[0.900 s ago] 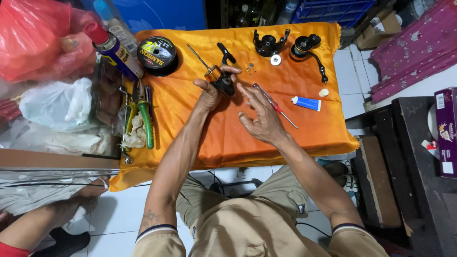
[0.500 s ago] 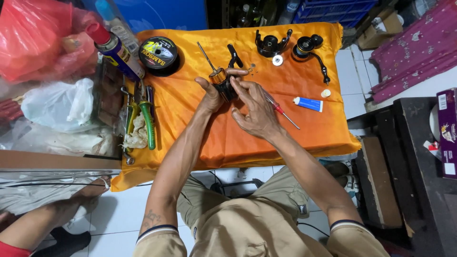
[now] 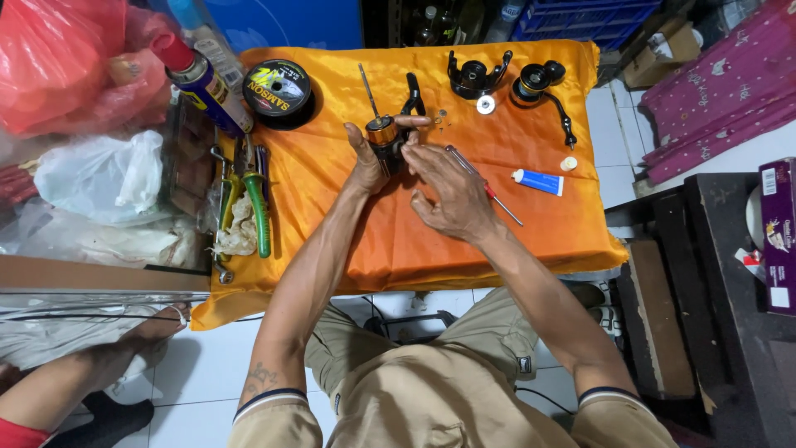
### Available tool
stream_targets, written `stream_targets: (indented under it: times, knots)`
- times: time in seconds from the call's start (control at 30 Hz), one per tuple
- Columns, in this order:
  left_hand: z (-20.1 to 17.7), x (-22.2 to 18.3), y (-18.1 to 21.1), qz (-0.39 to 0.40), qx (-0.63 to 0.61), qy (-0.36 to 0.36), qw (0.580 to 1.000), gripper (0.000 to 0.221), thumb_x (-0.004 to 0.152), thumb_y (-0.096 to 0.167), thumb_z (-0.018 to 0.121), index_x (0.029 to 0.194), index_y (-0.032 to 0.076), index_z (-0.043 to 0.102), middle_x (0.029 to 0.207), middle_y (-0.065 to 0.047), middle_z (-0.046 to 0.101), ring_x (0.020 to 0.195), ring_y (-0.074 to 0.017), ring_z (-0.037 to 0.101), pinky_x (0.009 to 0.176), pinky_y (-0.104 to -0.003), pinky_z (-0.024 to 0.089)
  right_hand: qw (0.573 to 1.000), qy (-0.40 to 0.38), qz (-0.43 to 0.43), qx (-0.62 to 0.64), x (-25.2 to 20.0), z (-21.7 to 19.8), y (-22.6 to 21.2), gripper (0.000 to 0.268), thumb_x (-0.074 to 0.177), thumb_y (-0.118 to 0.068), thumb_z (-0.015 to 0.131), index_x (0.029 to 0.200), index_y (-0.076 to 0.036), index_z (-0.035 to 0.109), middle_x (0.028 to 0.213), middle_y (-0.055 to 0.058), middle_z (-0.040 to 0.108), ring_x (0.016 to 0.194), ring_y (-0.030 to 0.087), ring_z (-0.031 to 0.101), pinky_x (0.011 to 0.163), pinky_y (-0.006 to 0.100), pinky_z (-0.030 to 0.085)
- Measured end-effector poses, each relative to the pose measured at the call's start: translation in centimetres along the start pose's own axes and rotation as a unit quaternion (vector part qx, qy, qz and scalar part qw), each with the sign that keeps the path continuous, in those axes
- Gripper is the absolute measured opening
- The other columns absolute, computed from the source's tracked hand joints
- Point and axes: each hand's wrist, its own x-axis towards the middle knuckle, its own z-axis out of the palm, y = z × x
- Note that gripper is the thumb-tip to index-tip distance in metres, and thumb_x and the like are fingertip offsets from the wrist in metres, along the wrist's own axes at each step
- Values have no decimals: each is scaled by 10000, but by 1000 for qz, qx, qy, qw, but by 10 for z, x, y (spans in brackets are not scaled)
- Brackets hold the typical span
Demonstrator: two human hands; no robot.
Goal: The person is assembling a fishing reel handle, applying lubricant, and tightening screws with a screwdriver.
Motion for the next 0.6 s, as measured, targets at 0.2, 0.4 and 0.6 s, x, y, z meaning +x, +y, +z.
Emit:
stream_targets:
  times: [0.2,0.4,0.6]
  knots:
    - [6,2,-1,-3,12,-6,1000,1367,655,1049,146,1303,-68,595,911,-46,571,731,-100,651,553,-271,641,993,-14,86,81,-4,-13,11,501,835,-96,668,1334,-61,671,1306,144,677,1200,382,649,970,493,538]
    - [-10,5,6,128,170,-25,977,1262,630,1014,406,1198,-84,657,776,-78,623,617,-132,675,531,-230,552,991,-40,86,95,1,-14,-3,559,880,-88,660,1433,-38,597,1399,220,610,1239,456,607,978,574,514]
    - [-6,7,4,129,202,-8,971,1099,422,807,879,1153,6,698,733,-40,719,654,-44,613,604,-155,446,966,-20,200,164,-6,-17,-8,593,849,-7,664,1434,-52,585,1340,221,616,1149,438,621,917,522,575]
